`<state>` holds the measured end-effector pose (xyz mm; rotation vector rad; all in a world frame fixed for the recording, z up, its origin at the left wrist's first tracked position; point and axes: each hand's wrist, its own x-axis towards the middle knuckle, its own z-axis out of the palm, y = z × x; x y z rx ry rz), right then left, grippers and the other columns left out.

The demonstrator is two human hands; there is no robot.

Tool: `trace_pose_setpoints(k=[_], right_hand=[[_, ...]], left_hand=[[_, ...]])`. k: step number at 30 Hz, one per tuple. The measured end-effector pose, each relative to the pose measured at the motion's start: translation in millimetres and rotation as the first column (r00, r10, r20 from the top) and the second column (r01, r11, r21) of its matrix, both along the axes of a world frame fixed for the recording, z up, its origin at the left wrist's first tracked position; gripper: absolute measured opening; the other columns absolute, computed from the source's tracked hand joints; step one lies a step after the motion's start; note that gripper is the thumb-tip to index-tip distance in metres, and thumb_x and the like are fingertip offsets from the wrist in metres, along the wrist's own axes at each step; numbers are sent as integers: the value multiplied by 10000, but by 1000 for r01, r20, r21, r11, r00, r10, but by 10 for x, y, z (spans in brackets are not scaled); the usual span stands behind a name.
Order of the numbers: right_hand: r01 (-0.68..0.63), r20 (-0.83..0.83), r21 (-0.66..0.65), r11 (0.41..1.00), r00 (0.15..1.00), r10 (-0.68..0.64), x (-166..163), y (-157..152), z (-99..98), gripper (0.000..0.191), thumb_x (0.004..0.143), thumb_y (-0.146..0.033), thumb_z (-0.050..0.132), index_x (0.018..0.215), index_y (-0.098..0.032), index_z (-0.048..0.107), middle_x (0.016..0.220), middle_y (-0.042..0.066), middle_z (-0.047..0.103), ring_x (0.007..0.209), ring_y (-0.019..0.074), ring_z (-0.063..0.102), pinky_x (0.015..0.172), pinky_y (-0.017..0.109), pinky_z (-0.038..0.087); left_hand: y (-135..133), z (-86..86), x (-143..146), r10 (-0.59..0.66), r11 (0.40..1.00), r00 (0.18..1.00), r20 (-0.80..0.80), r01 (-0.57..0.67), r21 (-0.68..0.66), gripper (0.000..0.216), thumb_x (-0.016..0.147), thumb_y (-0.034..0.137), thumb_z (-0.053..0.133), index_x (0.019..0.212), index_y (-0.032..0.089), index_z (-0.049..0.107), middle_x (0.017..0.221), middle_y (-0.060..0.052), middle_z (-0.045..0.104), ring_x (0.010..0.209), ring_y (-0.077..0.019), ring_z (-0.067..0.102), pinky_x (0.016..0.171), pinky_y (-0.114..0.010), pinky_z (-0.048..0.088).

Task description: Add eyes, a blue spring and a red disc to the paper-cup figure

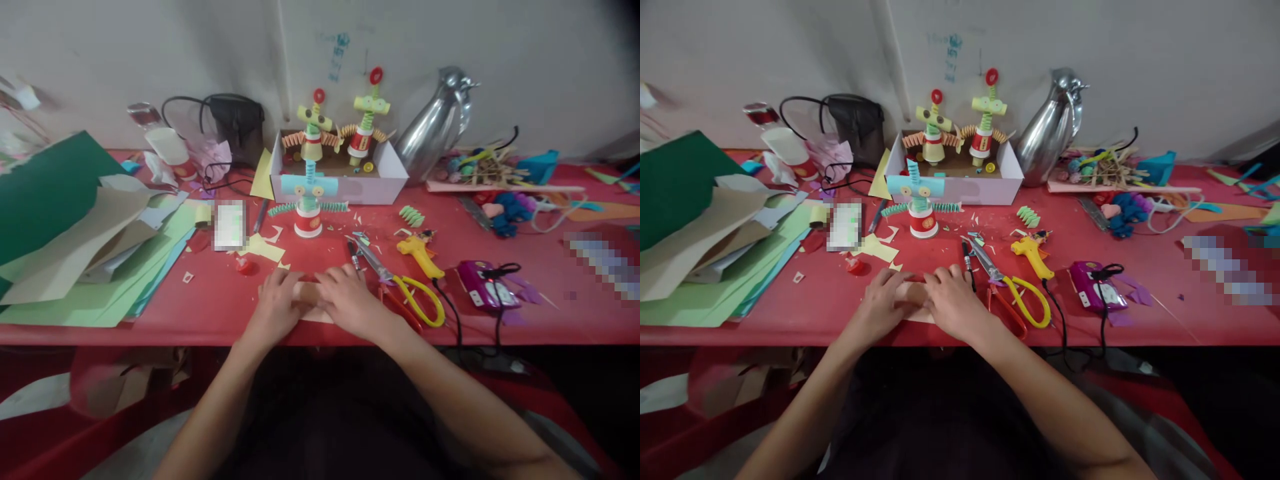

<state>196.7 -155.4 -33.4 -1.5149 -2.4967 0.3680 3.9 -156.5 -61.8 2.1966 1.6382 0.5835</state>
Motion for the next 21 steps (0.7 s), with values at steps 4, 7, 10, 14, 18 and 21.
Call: trace_pose_setpoints(k=[4, 7, 10, 14, 18, 21], right_hand=[[37, -93, -113, 993, 995, -47, -24, -2, -36, 115, 930, -235, 579, 990, -157, 639, 965, 107, 671, 972, 267, 538, 886, 422, 407], [58, -159, -112, 992, 984, -75, -2, -7, -26, 78, 951, -209, 557, 908, -168, 608, 986, 82, 639, 964, 217, 553, 892, 356, 427], [79, -214, -116, 990, 971, -103, -19, -59, -26, 60, 939, -191, 573, 885, -169, 590, 1022, 82, 616, 1010, 218, 553, 916, 347, 435], [89, -220, -175, 980, 967, -127, -91, -161, -30, 164, 888, -133, 607, 1047, -154, 574, 1113, 106, 619, 1073, 233, 583, 937, 353, 439], [112, -117, -293, 949, 981, -152, -131, -233, 25, 330, 881, -180, 628, 1197, -152, 536, 1119, 127, 662, 1083, 279, 630, 869, 365, 465], [120, -37, -257, 959, 990, -134, -138, -275, 39, 217, 895, -229, 619, 1099, -161, 588, 1060, 127, 673, 1055, 317, 633, 828, 394, 478]], left_hand=[[-27, -28, -61, 10, 1000, 986, 167, -12, 7, 609, 716, 119, 701, 1293, 250, 559, 1205, -87, 530, 1084, -255, 576, 947, -469, 497], [-49, -62, -117, 88, 995, 950, 300, -100, 27, 701, 709, 120, 709, 1362, 289, 518, 1234, -78, 508, 1077, -224, 576, 947, -425, 520], [-91, -97, -142, 177, 975, 941, 287, -207, 77, 686, 715, 181, 749, 1362, 255, 532, 1254, -111, 521, 1131, -273, 554, 981, -475, 503], [-270, -134, -116, 201, 950, 973, 109, -221, 222, 607, 782, 223, 727, 1358, 184, 542, 1223, -157, 572, 1153, -332, 525, 1021, -555, 447], [-523, -161, -69, 201, 939, 974, 105, -222, 263, 525, 886, 191, 594, 1400, 186, 489, 1225, -156, 565, 1133, -299, 540, 999, -513, 476], [-626, -174, -58, 191, 948, 960, 205, -234, 214, 533, 883, 139, 573, 1402, 223, 483, 1233, -129, 545, 1151, -267, 554, 1005, -466, 488]])
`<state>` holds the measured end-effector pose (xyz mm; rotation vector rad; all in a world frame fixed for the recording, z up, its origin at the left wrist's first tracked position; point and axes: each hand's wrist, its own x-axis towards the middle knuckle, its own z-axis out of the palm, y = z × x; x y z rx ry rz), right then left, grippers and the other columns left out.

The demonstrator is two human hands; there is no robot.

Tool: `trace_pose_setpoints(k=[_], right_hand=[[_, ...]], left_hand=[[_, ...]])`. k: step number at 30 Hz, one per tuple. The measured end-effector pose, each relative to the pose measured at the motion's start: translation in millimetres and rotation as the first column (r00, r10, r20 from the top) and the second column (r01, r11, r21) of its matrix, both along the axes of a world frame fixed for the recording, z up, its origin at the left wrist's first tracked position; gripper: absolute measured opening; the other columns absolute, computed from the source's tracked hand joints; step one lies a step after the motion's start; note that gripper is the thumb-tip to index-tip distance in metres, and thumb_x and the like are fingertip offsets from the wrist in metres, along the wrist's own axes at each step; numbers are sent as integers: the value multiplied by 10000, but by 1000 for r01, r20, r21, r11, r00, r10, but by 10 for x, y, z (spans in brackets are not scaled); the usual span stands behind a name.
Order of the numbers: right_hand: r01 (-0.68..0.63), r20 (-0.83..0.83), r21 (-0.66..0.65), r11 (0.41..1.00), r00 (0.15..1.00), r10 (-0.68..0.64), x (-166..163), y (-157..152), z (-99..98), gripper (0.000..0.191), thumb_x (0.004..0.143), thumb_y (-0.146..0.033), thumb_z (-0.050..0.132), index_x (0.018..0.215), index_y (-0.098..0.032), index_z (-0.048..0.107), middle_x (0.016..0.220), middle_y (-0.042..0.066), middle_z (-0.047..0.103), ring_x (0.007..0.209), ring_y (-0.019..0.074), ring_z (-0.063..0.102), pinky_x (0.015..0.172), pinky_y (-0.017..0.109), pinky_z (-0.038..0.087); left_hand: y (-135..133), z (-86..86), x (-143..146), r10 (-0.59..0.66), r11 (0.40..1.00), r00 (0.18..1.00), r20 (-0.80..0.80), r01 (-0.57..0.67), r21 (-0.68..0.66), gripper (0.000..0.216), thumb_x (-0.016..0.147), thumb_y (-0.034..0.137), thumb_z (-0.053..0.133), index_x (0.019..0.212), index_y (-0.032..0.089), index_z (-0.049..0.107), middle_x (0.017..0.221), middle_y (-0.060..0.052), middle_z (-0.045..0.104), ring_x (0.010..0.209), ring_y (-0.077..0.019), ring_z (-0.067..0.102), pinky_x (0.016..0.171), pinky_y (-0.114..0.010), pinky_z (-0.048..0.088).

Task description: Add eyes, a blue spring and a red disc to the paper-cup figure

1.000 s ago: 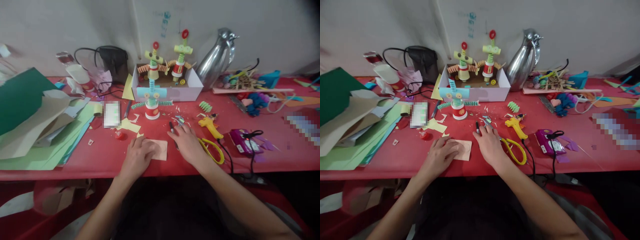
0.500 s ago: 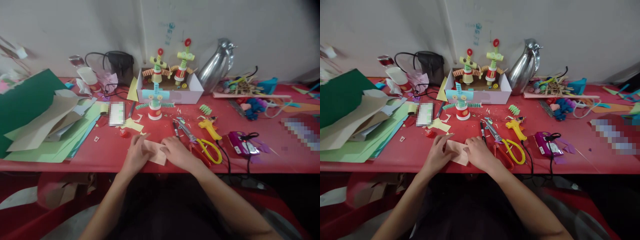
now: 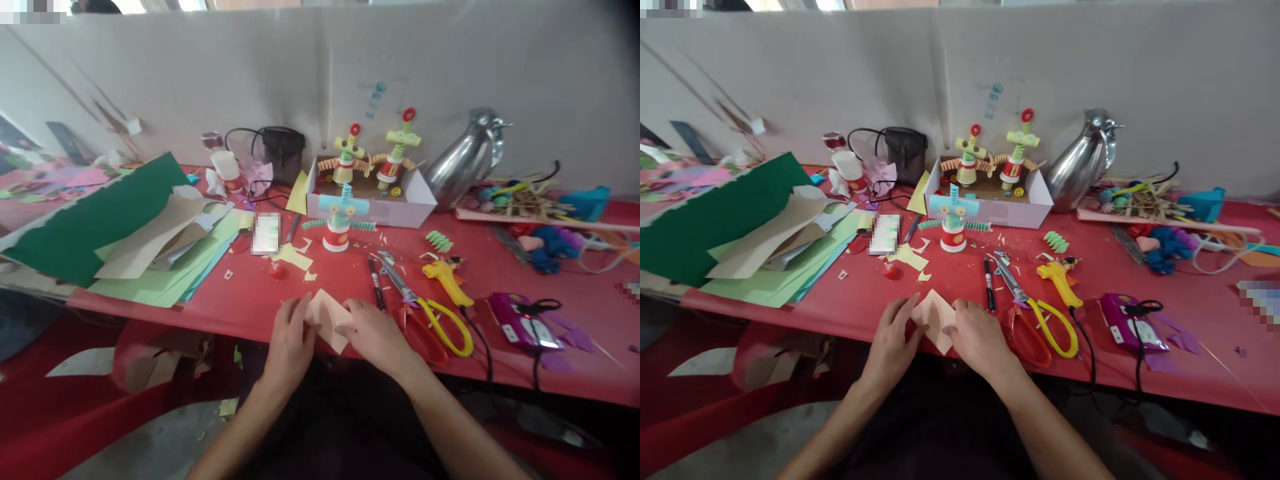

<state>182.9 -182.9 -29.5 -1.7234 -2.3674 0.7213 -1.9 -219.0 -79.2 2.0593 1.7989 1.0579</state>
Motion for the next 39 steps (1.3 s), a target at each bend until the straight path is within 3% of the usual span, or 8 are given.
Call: trace_pose_setpoints(k=[7, 11, 15, 21, 24, 27, 30, 39], right_hand=[[28, -131, 185, 982, 991, -3, -16, -111, -148, 167, 842, -162, 673, 991, -172, 600, 1121, 122, 620, 1106, 291, 583, 948, 400, 472], [63, -122, 66, 996, 991, -54, -13, -81, -138, 324, 853, -192, 664, 1159, -166, 561, 1113, 141, 671, 1057, 288, 651, 844, 365, 492], [98, -90, -3, 995, 991, -98, -1, -41, -81, 327, 838, -303, 699, 1122, -184, 587, 995, 118, 719, 943, 299, 693, 743, 354, 473], [151, -195, 30, 988, 970, -142, 17, -107, -111, 236, 825, -309, 698, 1000, -175, 613, 1133, 131, 646, 1055, 277, 643, 840, 356, 467], [197, -350, 29, 980, 920, -175, 44, -136, -152, 359, 820, -304, 693, 1129, -164, 575, 1211, 144, 628, 1163, 260, 598, 936, 364, 462], [170, -697, -171, 971, 676, -241, 60, -144, -178, 384, 823, -303, 659, 1172, -180, 557, 1137, 114, 694, 1058, 240, 663, 875, 368, 514], [89, -818, -277, 957, 501, -284, 38, -149, -189, 238, 836, -332, 614, 1021, -184, 606, 936, 65, 740, 886, 229, 700, 787, 361, 539], [137, -881, -237, 962, 387, -272, -46, -205, -175, 226, 892, -399, 587, 931, -194, 673, 801, 2, 686, 756, 178, 624, 725, 290, 486]], left_hand=[[39, 16, 26, 65, 996, 980, 188, -51, -79, 567, 799, 110, 631, 1340, 251, 536, 1250, -113, 501, 1081, -236, 601, 962, -435, 523], [19, 103, 98, 116, 993, 990, -75, -115, 19, 499, 839, 161, 604, 1333, 187, 536, 1293, -184, 511, 1211, -347, 503, 997, -558, 447], [26, 191, 141, 185, 976, 939, -290, -211, -60, 315, 868, 297, 598, 1136, 132, 609, 1126, -205, 605, 1082, -395, 525, 882, -602, 442], [129, 178, 163, 66, 995, 982, 179, -51, -91, 274, 802, 128, 588, 1069, 182, 564, 1020, -96, 561, 921, -234, 574, 819, -411, 505], [174, 221, 149, 89, 990, 821, 564, -12, -139, 357, 744, 154, 662, 1079, 206, 551, 1037, -54, 554, 857, -165, 596, 751, -316, 519], [210, 314, 125, 107, 983, 558, 823, 65, -172, 427, 678, 191, 753, 1056, 213, 558, 1055, -28, 600, 815, -120, 618, 736, -264, 514], [218, 386, 139, 147, 960, 365, 919, 170, -221, 491, 667, 240, 802, 1102, 224, 573, 1008, -24, 672, 836, -141, 661, 748, -273, 526], [180, 435, 234, 180, 925, 237, 955, 290, -247, 521, 617, 240, 874, 1075, 181, 633, 923, -66, 780, 852, -234, 741, 811, -363, 582]])
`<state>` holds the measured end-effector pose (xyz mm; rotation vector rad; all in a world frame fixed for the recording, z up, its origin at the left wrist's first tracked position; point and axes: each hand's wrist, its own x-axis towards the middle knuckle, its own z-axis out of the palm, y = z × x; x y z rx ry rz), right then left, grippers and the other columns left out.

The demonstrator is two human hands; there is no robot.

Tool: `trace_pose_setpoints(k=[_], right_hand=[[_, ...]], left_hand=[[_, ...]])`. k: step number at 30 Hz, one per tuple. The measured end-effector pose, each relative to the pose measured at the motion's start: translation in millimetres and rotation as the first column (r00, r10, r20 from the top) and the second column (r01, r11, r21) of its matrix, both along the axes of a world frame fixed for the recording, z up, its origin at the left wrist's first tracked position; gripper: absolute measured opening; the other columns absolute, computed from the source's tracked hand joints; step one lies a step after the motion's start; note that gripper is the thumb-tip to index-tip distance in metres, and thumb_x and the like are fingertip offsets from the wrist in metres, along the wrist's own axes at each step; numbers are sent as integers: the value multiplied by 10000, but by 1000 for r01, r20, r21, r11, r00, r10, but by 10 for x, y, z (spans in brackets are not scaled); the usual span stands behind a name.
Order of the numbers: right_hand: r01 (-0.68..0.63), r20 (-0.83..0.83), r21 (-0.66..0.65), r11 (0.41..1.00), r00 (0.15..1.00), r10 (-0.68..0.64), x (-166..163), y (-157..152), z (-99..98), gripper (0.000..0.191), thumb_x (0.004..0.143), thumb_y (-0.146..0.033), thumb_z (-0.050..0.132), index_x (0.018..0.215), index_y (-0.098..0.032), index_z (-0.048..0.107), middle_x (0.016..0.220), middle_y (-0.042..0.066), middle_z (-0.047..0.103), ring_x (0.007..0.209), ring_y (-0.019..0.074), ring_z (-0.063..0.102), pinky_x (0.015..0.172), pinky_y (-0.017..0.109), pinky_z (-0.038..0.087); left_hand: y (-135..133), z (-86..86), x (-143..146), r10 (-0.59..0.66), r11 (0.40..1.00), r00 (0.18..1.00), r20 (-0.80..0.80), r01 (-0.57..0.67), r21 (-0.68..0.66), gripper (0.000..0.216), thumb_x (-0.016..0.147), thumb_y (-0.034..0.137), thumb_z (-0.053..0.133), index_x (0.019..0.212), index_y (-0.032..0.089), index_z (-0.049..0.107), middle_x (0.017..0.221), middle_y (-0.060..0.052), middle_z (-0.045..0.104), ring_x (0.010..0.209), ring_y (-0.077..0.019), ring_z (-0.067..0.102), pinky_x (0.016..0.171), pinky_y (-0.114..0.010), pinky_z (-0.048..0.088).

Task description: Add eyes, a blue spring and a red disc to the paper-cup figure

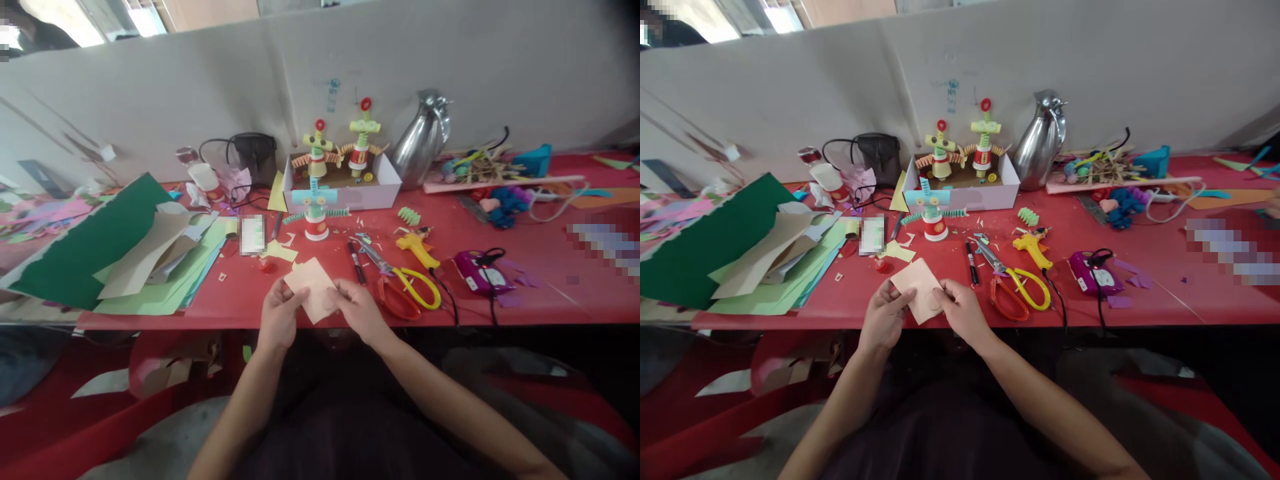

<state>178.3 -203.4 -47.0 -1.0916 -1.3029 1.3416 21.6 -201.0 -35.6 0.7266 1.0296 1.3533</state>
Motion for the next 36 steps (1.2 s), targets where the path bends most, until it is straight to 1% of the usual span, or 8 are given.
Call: trace_pose_setpoints(k=[6, 10, 16, 23, 27, 31, 33, 36], right_hand=[[-2, -49, -5, 1000, 999, 2, -38, -41, 49, 283, 917, -452, 557, 863, -193, 656, 776, -2, 661, 753, 172, 625, 714, 281, 487], [-24, -41, -32, 999, 999, 23, -73, -37, 15, 277, 907, -439, 556, 819, -188, 632, 728, -5, 663, 677, 156, 631, 627, 260, 488], [72, 24, -74, 995, 997, -71, -85, 170, -147, 245, 858, -369, 555, 1032, -197, 540, 730, 4, 706, 579, 169, 683, 520, 262, 527], [102, 229, 4, 995, 968, -100, -57, 214, -229, 354, 890, -294, 518, 1231, -224, 458, 690, -49, 682, 535, 148, 676, 574, 257, 552], [43, 472, 56, 998, 879, -64, -63, 175, -189, 276, 932, -238, 464, 1175, -195, 590, 746, 7, 698, 600, 160, 688, 617, 267, 533], [-29, 717, 114, 993, 694, -62, -88, 150, -67, 293, 901, -147, 509, 1160, -173, 646, 927, 106, 736, 869, 250, 714, 781, 353, 517], [-64, 800, 127, 990, 596, -64, -107, 122, -24, 280, 930, -159, 488, 1151, -175, 659, 959, 131, 728, 890, 273, 704, 780, 376, 509], [-113, 875, 164, 980, 476, -92, -121, 75, -32, 319, 976, -185, 431, 1220, -160, 635, 1165, 181, 675, 984, 302, 663, 741, 381, 514]], left_hand=[[-35, -33, -81, -27, 999, 999, 24, 26, 34, 435, 647, 227, 859, 1038, 189, 672, 1001, -82, 776, 957, -239, 730, 851, -340, 573], [63, -59, -136, 30, 1000, 999, 16, -30, 8, 486, 639, 236, 856, 1057, 206, 609, 895, -45, 765, 849, -209, 731, 790, -320, 570], [454, -72, -75, 8, 996, 973, -230, 12, 87, 629, 621, 259, 832, 1176, 226, 536, 979, -24, 689, 765, -156, 689, 712, -290, 545], [563, -345, -104, -59, 990, 890, -453, 110, 88, 340, 756, 362, 691, 1018, 149, 648, 860, -56, 694, 757, -163, 667, 700, -289, 531], [546, -389, -183, -92, 977, 767, -635, 194, 93, 381, 752, 243, 654, 1120, 156, 700, 1051, -111, 724, 995, -245, 672, 885, -402, 530], [509, -346, -173, -10, 967, 618, -786, 206, 149, 367, 686, 108, 658, 1025, 209, 758, 1298, -114, 642, 1247, -325, 526, 1091, -534, 380], [447, -337, -152, 62, 961, 465, -883, 212, 179, 387, 713, 100, 647, 1062, 227, 753, 1380, -121, 589, 1296, -370, 454, 1088, -604, 347], [356, -340, -192, 177, 936, 150, -973, 279, 214, 366, 821, 179, 607, 1162, 255, 718, 1414, -121, 564, 1257, -385, 469, 1000, -617, 413]])
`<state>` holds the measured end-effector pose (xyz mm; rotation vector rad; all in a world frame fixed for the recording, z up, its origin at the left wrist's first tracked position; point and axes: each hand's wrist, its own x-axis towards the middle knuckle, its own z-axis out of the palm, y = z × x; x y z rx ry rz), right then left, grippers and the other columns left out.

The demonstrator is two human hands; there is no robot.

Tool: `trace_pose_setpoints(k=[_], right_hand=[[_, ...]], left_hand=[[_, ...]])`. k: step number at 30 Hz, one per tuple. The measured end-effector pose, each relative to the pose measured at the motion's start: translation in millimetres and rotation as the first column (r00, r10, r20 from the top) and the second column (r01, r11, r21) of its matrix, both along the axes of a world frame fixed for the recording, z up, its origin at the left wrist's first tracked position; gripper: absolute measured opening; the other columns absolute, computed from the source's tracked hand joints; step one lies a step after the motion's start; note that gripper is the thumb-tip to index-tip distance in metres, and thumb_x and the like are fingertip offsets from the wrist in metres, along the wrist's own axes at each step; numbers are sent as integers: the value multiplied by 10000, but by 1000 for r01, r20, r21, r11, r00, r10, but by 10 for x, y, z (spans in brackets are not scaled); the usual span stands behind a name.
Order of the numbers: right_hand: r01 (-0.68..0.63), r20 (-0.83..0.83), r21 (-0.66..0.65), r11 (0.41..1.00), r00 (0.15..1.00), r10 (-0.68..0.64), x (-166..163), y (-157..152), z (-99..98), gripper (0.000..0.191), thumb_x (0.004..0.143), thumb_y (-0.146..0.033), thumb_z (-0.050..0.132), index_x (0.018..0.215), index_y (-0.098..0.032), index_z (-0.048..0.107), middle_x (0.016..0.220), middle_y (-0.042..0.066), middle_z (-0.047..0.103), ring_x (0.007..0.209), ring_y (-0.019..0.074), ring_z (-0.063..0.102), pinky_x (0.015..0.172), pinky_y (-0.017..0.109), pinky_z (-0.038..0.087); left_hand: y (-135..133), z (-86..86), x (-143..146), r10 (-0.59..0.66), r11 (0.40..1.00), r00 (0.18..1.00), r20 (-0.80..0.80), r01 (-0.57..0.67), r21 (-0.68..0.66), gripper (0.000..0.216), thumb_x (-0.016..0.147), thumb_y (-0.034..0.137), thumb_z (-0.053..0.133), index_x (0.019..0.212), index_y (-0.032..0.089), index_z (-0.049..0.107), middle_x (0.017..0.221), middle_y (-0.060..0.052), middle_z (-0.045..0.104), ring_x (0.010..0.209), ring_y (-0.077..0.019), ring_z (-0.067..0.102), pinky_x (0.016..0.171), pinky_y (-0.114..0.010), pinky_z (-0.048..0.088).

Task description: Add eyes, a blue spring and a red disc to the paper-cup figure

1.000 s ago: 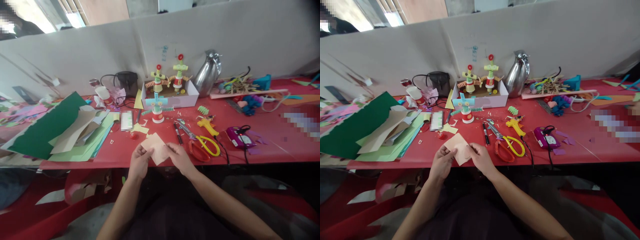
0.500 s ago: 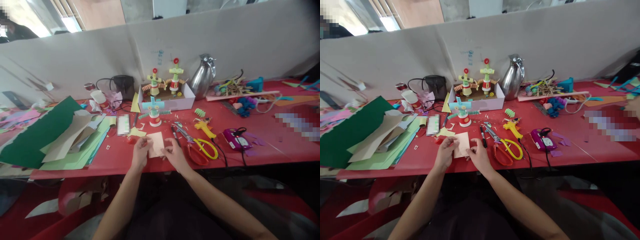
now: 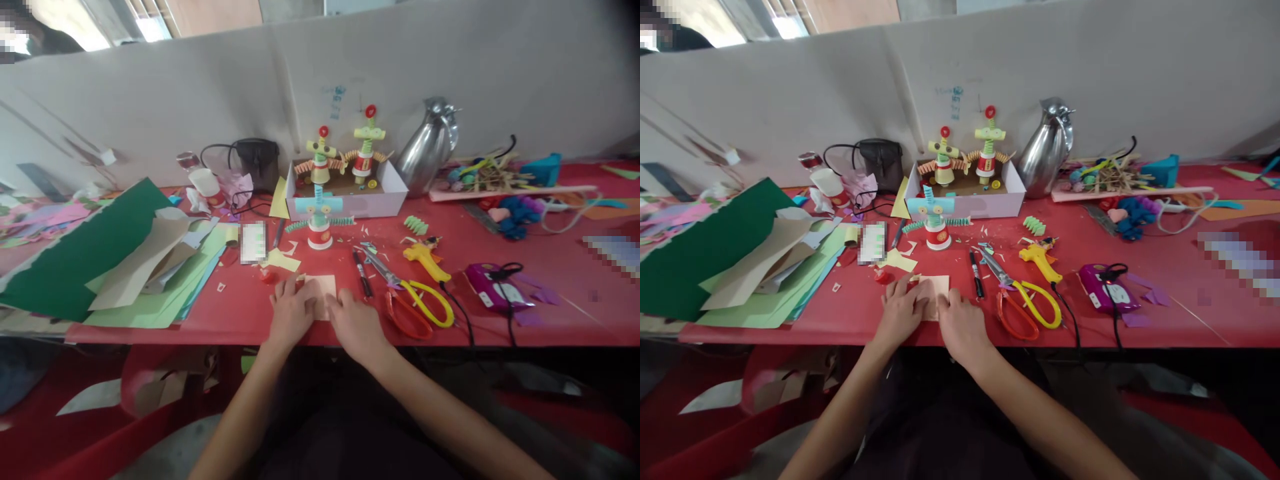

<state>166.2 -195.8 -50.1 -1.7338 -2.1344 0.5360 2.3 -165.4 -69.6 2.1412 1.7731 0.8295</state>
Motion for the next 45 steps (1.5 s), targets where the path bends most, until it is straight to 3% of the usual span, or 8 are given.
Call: trace_pose_setpoints(k=[3, 8, 11, 14, 17, 20, 27, 45], right_hand=[[-142, 218, 129, 982, 970, 111, 30, -20, -72, 391, 1000, -176, 369, 1331, -134, 572, 1429, 166, 543, 1117, 309, 587, 713, 369, 542], [-239, 290, 219, 946, 942, 170, 115, -7, -165, 417, 1019, -220, 359, 1362, -108, 568, 1436, 97, 563, 1090, 267, 549, 798, 353, 564], [-194, 221, 221, 956, 964, 145, 136, -4, -174, 411, 1016, -254, 384, 1355, -124, 579, 1389, 88, 587, 1079, 261, 534, 819, 352, 562], [-189, 201, 219, 957, 969, 145, 140, 1, -177, 406, 1012, -262, 388, 1346, -137, 583, 1360, 80, 597, 1057, 261, 527, 777, 351, 565], [-189, 212, 219, 957, 967, 143, 144, 10, -178, 396, 1000, -261, 411, 1333, -141, 589, 1337, 92, 604, 1046, 268, 525, 714, 347, 563], [-186, 204, 212, 959, 968, 143, 150, 16, -170, 359, 984, -246, 439, 1272, -147, 629, 1311, 102, 613, 1025, 265, 528, 693, 344, 561], [-196, 127, 236, 952, 977, 170, 170, 22, -172, 403, 997, -228, 415, 1341, -96, 579, 1338, 136, 613, 1010, 267, 542, 759, 392, 583], [-186, 11, 267, 946, 982, 190, 203, 65, -174, 330, 972, -183, 471, 1225, -64, 646, 1303, 165, 652, 1071, 285, 610, 861, 415, 586]], left_hand=[[38, 23, -211, 36, 991, 999, 14, -38, 125, 258, 886, 266, 582, 1093, 241, 733, 1256, -110, 658, 1150, -302, 570, 984, -499, 473], [368, 122, -750, 397, 904, 912, 99, -408, 130, 368, 786, 330, 713, 1121, 179, 692, 1090, -124, 691, 1012, -288, 643, 955, -460, 491], [461, 197, -835, 371, 928, 920, 123, -371, -28, 296, 764, 326, 730, 1024, 185, 716, 955, -83, 722, 873, -251, 669, 862, -407, 518], [407, 323, -605, 290, 940, 912, 291, -329, 94, 253, 805, 327, 699, 1031, 212, 708, 952, -48, 721, 852, -198, 665, 803, -337, 525], [363, 416, -233, -160, 987, 934, 319, 153, 45, 270, 825, 252, 682, 1094, 234, 694, 1008, -35, 717, 811, -150, 657, 780, -300, 538], [433, 364, 33, -340, 931, 906, 251, 362, -46, 259, 818, 133, 645, 1053, 225, 706, 991, -38, 709, 803, -140, 650, 750, -284, 544], [594, 84, 79, -365, 915, 909, 202, 390, -102, 327, 794, 77, 634, 1075, 226, 708, 1036, -55, 703, 948, -193, 670, 838, -344, 568], [571, 26, 84, -325, 932, 922, 209, 350, -92, 234, 797, 100, 648, 986, 221, 713, 975, -58, 693, 920, -198, 659, 823, -352, 579]])
